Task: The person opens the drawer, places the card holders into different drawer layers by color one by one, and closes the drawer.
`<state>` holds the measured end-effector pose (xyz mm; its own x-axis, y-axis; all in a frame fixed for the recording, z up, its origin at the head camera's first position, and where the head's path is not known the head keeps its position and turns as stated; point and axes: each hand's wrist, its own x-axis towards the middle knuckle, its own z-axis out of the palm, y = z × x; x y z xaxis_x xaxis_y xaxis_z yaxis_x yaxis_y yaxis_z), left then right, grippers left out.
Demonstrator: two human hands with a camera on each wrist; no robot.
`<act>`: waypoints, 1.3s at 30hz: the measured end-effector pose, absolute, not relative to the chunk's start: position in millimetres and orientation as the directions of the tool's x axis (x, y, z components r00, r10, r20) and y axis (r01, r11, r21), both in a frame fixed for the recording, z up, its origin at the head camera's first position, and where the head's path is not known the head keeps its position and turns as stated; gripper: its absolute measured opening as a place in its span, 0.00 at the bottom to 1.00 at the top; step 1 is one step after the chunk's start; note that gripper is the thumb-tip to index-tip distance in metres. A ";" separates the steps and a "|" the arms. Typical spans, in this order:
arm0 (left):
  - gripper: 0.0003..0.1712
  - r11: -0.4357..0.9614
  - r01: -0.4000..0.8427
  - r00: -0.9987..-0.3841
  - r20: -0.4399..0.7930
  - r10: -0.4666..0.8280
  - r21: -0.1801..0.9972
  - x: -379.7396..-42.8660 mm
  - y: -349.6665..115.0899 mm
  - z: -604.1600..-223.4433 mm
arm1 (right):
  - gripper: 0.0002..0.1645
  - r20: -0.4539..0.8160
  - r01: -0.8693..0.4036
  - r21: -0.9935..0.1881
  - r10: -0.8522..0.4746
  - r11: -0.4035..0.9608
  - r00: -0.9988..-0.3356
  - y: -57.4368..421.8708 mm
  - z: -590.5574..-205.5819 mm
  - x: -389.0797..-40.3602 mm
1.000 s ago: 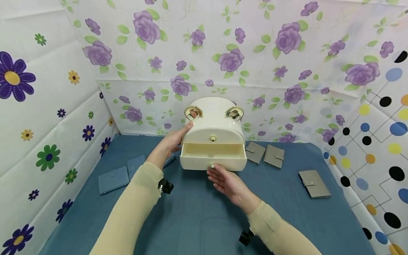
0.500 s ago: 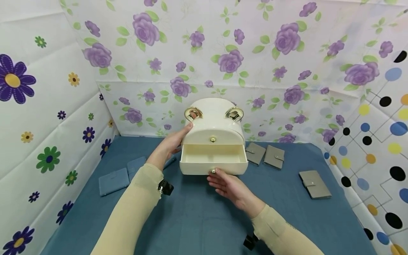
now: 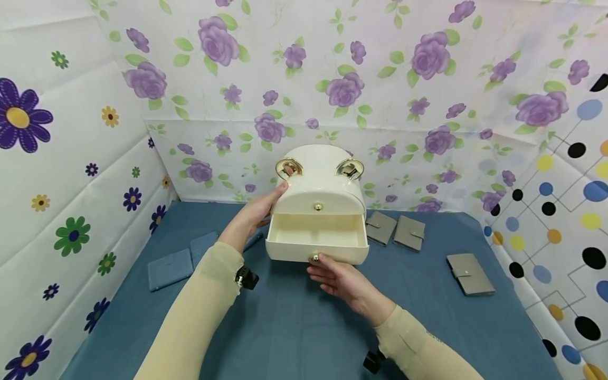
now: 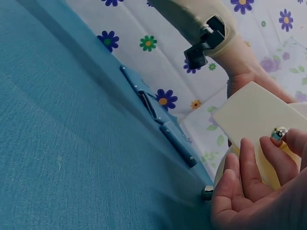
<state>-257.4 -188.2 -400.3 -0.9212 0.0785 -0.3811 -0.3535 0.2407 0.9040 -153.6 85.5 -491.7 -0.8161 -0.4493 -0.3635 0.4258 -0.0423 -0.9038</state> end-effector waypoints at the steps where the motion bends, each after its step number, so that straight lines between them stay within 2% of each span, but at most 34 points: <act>1: 0.70 0.241 -0.355 -0.921 -0.383 0.077 0.903 -257.6 -188.0 -400.1 | 0.41 -0.364 0.427 -0.903 -0.449 -0.044 -0.816 85.8 -491.7 -153.6; 9: 0.70 0.237 -0.360 -0.920 -0.385 0.068 0.902 -258.5 -187.1 -400.8 | 0.40 -0.381 0.439 -0.898 -0.442 -0.033 -0.812 87.2 -491.9 -150.6; 15: 0.66 0.234 -0.350 -0.922 -0.377 0.082 0.907 -255.8 -185.0 -403.3 | 0.39 -0.390 0.448 -0.894 -0.447 -0.028 -0.805 90.2 -491.0 -147.3; 19: 0.68 0.246 -0.345 -0.922 -0.376 0.092 0.906 -256.7 -185.1 -403.6 | 0.38 -0.372 0.427 -0.904 -0.478 -0.007 -0.795 94.2 -487.3 -147.2; 24: 0.70 0.237 -0.345 -0.925 -0.371 0.078 0.908 -258.2 -186.4 -402.1 | 0.39 -0.353 0.365 -0.926 -0.549 0.091 -0.758 104.2 -482.1 -149.6; 30: 0.68 0.227 -0.350 -0.922 -0.377 0.086 0.909 -258.1 -186.3 -400.6 | 0.40 -0.387 0.334 -0.921 -0.576 0.201 -0.720 123.6 -483.8 -152.4; 39: 0.70 0.234 -0.347 -0.924 -0.374 0.079 0.908 -258.6 -187.7 -401.8 | 0.32 -0.366 0.175 -0.920 -0.615 0.349 -0.699 161.7 -483.8 -164.7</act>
